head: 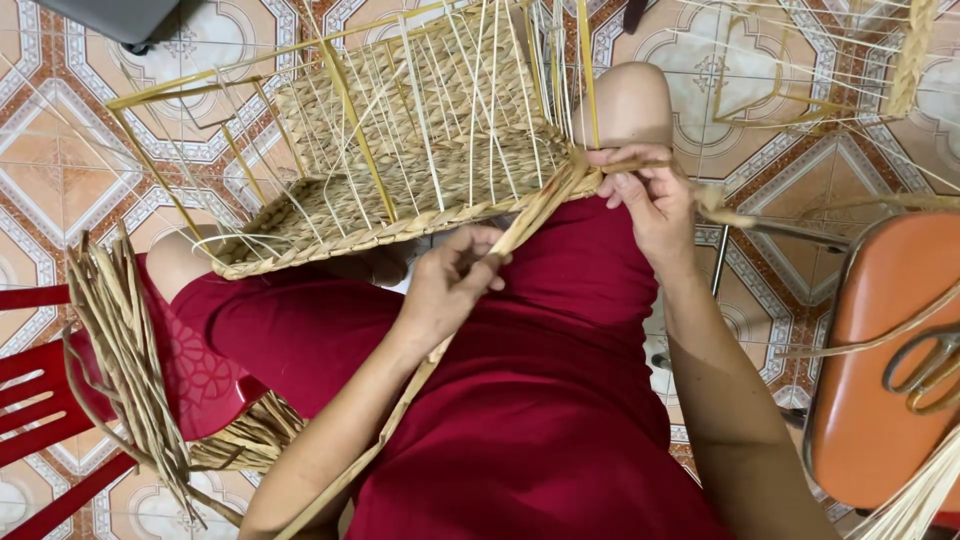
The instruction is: The recorder is weaving a basket using thin straw or bamboo strips around a wooden frame.
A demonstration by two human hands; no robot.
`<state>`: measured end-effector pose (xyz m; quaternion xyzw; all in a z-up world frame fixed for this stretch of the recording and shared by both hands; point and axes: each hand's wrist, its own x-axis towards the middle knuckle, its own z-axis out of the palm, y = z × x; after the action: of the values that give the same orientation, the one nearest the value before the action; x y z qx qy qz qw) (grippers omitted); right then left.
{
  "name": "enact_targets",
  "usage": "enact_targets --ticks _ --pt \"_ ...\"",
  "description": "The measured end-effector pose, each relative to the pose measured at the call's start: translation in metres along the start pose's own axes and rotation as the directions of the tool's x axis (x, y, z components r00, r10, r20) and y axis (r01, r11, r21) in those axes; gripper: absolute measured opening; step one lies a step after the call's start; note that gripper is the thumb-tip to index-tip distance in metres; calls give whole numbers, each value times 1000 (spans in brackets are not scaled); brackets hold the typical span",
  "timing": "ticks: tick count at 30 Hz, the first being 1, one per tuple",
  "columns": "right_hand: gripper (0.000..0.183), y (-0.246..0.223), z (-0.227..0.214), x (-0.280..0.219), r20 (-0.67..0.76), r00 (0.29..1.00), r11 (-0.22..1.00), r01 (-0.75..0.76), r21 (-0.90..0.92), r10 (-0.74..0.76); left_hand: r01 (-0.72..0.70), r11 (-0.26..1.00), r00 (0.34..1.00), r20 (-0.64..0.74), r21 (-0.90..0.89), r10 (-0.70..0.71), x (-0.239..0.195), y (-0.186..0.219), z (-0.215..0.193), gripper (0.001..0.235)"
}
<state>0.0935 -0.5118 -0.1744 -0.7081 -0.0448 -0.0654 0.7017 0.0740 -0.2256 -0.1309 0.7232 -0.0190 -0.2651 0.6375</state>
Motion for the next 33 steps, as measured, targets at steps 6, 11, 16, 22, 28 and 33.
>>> enact_targets --ticks 6,11,16,22,28,33 --pt "20 2 -2 -6 -44 999 998 -1 58 4 -307 952 939 -167 -7 301 -36 34 -40 18" --pt "20 4 0 -7 -36 999 998 -9 67 12 -273 922 948 -240 -275 209 -70 113 -59 32" --pt "21 1 1 -8 -50 999 998 -9 57 11 -260 957 943 -247 -130 222 -83 147 -40 31" --pt "20 -7 7 -7 -31 999 998 38 43 -37 -492 764 857 78 417 510 -21 154 8 28" --pt "26 -17 9 -5 -33 997 987 62 -146 -67 -489 751 864 133 444 485 -7 180 16 20" --pt "31 -20 16 -1 133 937 758 341 -555 -324 -279 942 936 271 186 224 -56 230 -9 18"
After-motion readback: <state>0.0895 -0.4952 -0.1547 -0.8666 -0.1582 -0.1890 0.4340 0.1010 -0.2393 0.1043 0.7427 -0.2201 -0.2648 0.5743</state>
